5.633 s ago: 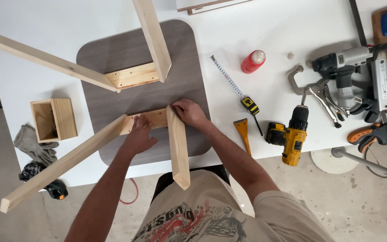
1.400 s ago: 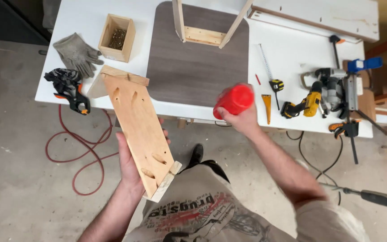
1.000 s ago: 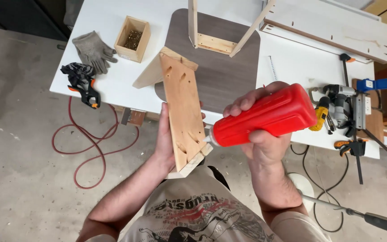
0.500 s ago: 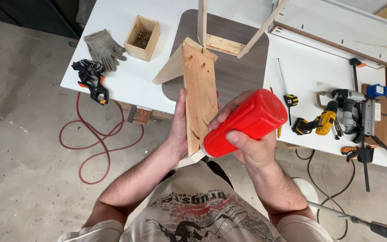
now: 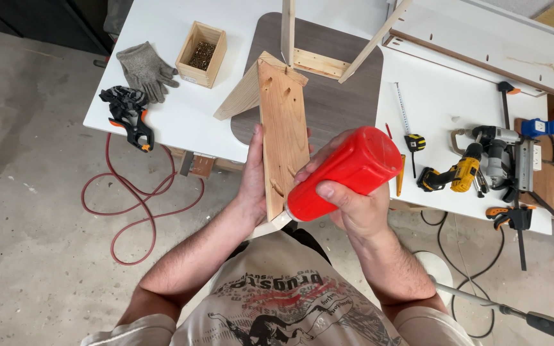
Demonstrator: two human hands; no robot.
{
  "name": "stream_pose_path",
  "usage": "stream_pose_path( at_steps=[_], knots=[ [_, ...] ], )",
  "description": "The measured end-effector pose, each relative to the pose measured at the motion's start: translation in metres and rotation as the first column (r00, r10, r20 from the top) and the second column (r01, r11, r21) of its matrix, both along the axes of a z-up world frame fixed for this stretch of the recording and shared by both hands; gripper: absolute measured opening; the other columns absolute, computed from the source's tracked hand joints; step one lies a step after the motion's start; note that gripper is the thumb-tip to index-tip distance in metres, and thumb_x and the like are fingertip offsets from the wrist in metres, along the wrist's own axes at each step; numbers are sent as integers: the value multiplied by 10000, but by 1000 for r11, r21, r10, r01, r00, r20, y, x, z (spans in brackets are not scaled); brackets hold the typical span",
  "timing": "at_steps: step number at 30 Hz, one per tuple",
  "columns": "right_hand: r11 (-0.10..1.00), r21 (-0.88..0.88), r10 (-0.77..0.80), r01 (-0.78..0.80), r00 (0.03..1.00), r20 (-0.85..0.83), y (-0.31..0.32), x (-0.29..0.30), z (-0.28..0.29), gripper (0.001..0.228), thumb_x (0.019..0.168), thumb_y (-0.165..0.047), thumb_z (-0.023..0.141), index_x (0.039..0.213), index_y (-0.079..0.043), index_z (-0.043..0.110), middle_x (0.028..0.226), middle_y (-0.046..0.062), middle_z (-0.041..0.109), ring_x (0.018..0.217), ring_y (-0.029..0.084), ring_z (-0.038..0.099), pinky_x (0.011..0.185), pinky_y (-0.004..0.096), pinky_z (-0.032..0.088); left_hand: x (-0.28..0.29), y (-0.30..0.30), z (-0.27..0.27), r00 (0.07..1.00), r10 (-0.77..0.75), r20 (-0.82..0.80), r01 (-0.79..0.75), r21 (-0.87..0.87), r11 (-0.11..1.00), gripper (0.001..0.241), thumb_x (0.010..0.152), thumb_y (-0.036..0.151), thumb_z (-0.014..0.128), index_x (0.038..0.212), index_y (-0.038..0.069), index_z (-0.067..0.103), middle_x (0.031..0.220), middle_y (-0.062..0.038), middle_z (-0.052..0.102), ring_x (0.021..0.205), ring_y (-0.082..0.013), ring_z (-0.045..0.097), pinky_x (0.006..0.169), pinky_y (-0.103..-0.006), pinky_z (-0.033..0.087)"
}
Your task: Assembling a wooden furniture piece by measuring, applying glue, and drilling screws into the frame.
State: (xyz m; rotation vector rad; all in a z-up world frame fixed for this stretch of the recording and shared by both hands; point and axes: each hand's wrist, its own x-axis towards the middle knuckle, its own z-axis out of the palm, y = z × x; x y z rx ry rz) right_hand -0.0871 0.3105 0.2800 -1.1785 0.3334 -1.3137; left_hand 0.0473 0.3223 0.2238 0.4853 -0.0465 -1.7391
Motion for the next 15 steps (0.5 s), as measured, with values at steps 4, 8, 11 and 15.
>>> stream_pose_path(
  at_steps=[4, 8, 11, 15],
  knots=[
    [999, 1, -35, 35, 999, -22, -4, -2, 7, 545, 704, -66, 837, 1179, -53, 570, 917, 195, 727, 833, 339, 756, 841, 494, 620, 3, 1, 7, 1000, 0, 9, 0, 7, 1000, 909, 898, 736, 534, 1506, 68, 430, 1446, -157, 588, 1135, -260, 663, 951, -411, 564],
    [998, 19, -65, 65, 997, -32, -10, -6, 14, 517, 719, -49, 823, 1178, -63, 586, 924, 189, 732, 839, 337, 760, 828, 483, 628, 6, -2, 5, 1000, 2, -16, -2, 14, 1000, 899, 891, 729, 552, 1498, 77, 429, 1418, -155, 607, 1109, -263, 678, 954, -416, 568],
    [994, 49, -94, 96, 995, -35, -12, -9, 14, 506, 727, -51, 819, 1177, -64, 587, 926, 191, 732, 842, 338, 763, 818, 488, 635, 11, -6, 10, 1000, 6, 15, -7, 14, 1000, 900, 881, 723, 561, 1494, 78, 425, 1417, -157, 610, 1116, -252, 676, 973, -406, 562],
    [992, 60, -109, 110, 994, -29, -19, -13, 7, 517, 724, -57, 825, 1181, -75, 584, 944, 194, 731, 848, 350, 761, 834, 495, 636, 14, -8, -4, 1000, 4, 2, -4, 9, 1000, 885, 888, 713, 571, 1493, 86, 419, 1391, -171, 623, 1105, -263, 689, 963, -419, 570]
  ],
)
